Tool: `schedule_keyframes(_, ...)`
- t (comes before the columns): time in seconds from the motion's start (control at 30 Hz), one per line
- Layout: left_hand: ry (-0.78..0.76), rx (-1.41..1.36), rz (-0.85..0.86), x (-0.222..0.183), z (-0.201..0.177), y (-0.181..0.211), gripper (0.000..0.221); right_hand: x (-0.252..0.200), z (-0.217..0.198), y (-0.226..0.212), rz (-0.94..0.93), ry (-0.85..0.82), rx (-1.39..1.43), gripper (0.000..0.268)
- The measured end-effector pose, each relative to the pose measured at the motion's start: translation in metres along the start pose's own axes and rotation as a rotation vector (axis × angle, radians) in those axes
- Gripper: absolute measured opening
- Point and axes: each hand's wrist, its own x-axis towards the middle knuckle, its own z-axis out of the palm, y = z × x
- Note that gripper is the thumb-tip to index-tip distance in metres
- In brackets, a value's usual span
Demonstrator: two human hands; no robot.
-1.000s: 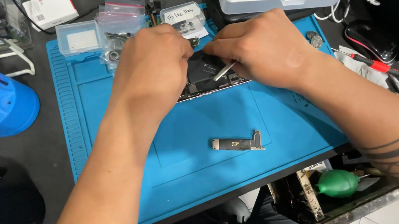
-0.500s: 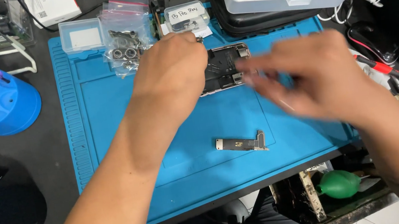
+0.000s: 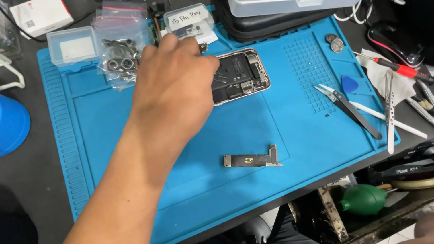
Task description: The technician applies adhesive to a small internal flex cable and uses tweezers to precisely position it within a smartphone chassis during a repair.
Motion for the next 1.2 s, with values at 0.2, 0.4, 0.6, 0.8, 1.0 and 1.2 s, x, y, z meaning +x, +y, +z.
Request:
schedule_keyframes(0.2, 0.181, -0.034, 0.029, -0.005, 0.002, 0.0, 0.023, 0.039, 0.054, 0.014, 0.085, 0.009, 0.029, 0.018)
schedule_keyframes(0.4, 0.231, -0.06, 0.045, -0.003, 0.006, -0.002, 0.025, 0.078, 0.099, 0.035, 0.175, 0.023, 0.046, 0.021)
schedule_keyframes(0.6, 0.246, -0.087, 0.071, -0.006, 0.002, 0.0, 0.025, 0.09, 0.113, 0.057, 0.258, 0.03, 0.064, 0.025)
schedule_keyframes(0.8, 0.37, -0.202, 0.141, -0.018, -0.027, 0.014, 0.01, 0.058, 0.078, 0.091, 0.339, 0.037, 0.084, 0.028)
schedule_keyframes(1.0, -0.387, -0.491, 0.17, -0.035, -0.054, 0.041, 0.031, -0.049, -0.031, 0.122, 0.431, 0.049, 0.098, 0.032)
schedule_keyframes(1.2, -0.435, -0.352, 0.253, -0.044, -0.032, 0.055, 0.009, -0.179, -0.09, 0.192, 1.183, 0.365, -0.244, 0.026)
